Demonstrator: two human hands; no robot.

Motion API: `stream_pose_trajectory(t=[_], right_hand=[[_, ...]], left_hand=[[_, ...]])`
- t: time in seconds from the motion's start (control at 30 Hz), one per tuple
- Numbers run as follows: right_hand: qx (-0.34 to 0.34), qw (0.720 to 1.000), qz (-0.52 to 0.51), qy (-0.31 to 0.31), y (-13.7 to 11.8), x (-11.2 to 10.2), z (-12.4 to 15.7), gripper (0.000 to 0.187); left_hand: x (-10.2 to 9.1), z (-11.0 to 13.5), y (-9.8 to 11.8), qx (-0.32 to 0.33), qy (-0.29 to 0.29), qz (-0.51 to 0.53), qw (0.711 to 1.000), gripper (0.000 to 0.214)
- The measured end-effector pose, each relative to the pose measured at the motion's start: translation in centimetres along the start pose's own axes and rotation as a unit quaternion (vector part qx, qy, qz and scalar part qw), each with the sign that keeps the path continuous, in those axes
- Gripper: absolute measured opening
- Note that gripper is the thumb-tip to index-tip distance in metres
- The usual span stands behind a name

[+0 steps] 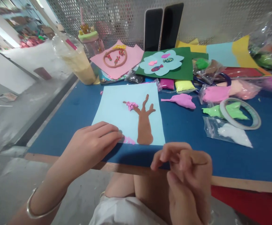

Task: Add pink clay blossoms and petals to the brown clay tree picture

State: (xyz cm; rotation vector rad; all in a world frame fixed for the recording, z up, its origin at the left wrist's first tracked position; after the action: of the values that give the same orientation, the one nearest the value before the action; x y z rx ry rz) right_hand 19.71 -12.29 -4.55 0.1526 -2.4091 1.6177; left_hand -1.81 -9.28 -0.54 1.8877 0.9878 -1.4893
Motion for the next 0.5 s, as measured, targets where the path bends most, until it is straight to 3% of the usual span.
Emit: stream_pose_trajectory(t=[0.07,0.17,0.3,0.43,0.5], right_hand=[[0.011,0.999,-0.007,0.042,0.1,-1.1,-0.9,0.025],[0.012,1.000,0.014,0.024,0.7,-1.7,-1.1,0.027],[-0.029,0.997,0.068,0.030,0.6,-0.8,-0.8,0.028],[0.008,0.991,0.112,0.079,-0.2,0.4,-0.3,0.027],[0.018,0.986,0.146,0.074,-0.1,0.5,-0.1,0.026]], left_hand=[[0.0,-0.1,0.1,0.002,0.001,-0.005,1.000,0.021],[0.0,-0.1,0.2,0.002,0.001,-0.016,1.000,0.022],[0.1,-0.2,0.2,0.008,0.002,-0.033,0.999,0.020],[0.1,-0.1,0.1,-0.002,0.017,-0.019,1.000,0.018],[0.1,-0.1,-0.1,-0.009,0.023,0.001,1.000,0.017]])
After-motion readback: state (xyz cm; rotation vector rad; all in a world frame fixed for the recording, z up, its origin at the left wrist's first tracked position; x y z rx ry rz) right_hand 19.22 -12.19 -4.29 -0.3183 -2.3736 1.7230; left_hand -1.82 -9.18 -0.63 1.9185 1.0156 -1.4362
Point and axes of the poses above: each hand's wrist, its own z-axis away from the middle knuckle, its own x-axis out of the palm, y = z × x, the point moved 1 cm from there along -z, towards the middle knuckle, and after that the axes turned 3 degrees about -x, right-handed, at the moved point
